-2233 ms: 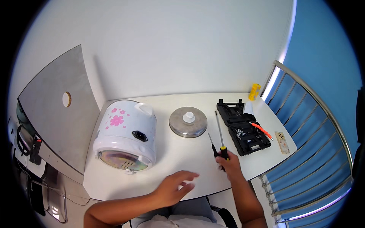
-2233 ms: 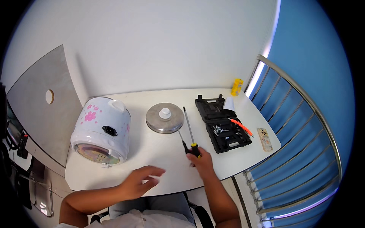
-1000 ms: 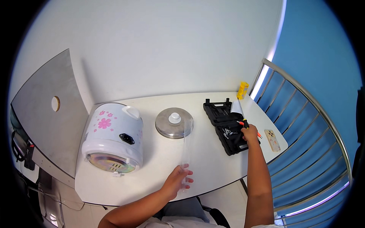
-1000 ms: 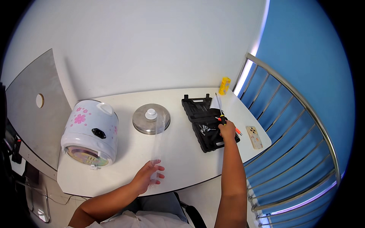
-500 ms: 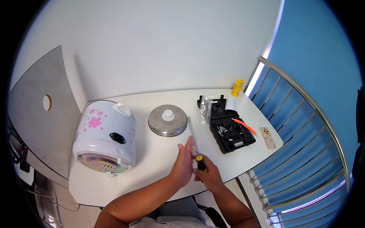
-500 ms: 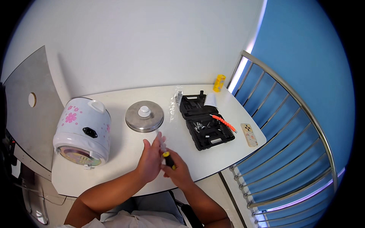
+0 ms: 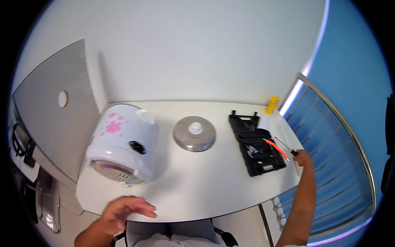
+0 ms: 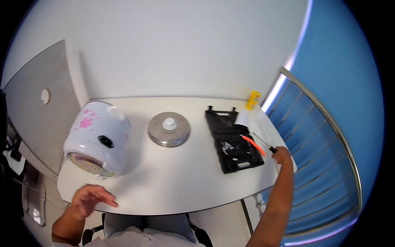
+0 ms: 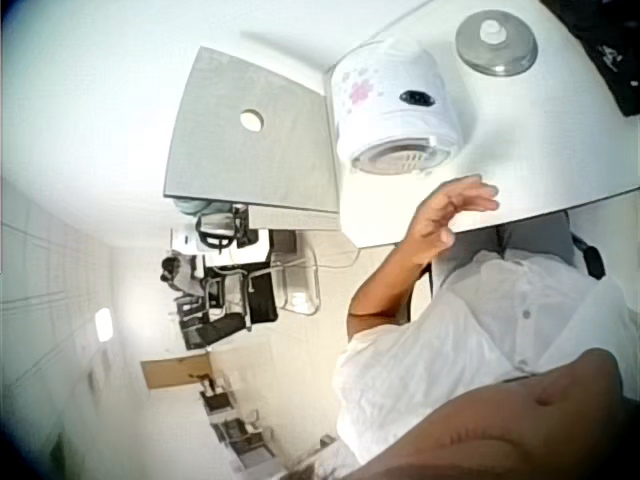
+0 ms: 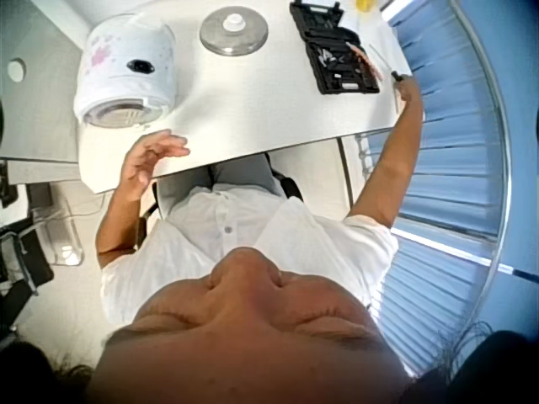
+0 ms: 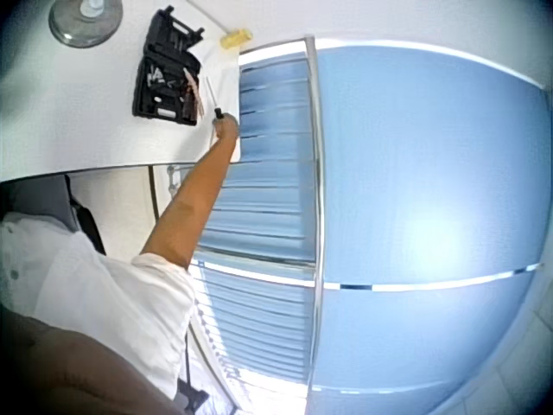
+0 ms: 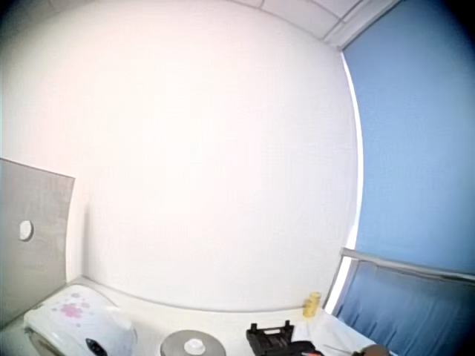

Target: The person uses a screwdriver to remove screws from the side of a white electric rice cooker. They rotate the cooker to access different screws and place the removed screws on the table.

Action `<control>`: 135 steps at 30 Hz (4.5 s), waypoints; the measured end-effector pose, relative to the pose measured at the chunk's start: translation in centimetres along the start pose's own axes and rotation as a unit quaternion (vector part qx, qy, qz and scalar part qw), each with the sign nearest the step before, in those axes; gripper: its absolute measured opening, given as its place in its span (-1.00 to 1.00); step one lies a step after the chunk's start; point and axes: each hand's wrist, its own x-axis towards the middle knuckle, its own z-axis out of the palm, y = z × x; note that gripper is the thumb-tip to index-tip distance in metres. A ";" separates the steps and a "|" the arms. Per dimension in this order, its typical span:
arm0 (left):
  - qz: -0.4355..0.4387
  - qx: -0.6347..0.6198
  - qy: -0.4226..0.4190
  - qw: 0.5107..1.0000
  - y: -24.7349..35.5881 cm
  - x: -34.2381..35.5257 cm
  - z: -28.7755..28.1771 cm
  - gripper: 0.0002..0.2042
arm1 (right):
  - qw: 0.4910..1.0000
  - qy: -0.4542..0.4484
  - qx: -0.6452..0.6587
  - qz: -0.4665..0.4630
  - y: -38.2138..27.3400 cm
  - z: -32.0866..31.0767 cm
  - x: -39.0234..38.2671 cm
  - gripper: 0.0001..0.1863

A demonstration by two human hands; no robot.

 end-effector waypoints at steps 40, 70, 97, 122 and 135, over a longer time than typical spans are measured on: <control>-0.124 0.769 0.042 0.626 6.8 12.0 -7.1 -0.47 | 0.760 0.172 -0.081 -0.621 -34.4 -6.3 -28.5 -0.62; -0.068 0.791 0.049 0.606 5.6 12.6 -4.9 -0.49 | 0.779 0.158 -0.066 -0.603 -31.0 -4.4 -28.3 -0.60; -0.108 0.649 0.116 0.744 6.6 10.6 -5.2 -0.25 | 0.767 0.248 0.000 -0.591 -23.4 1.8 -28.1 -0.49; -0.182 0.626 0.072 0.755 6.1 14.6 -6.7 -0.02 | 0.868 0.078 0.087 -0.483 -19.3 4.9 -29.5 -0.53; -0.180 0.638 0.053 0.747 5.5 15.1 -5.7 0.04 | 0.917 -0.211 0.162 -0.297 -20.3 1.8 -27.5 -0.64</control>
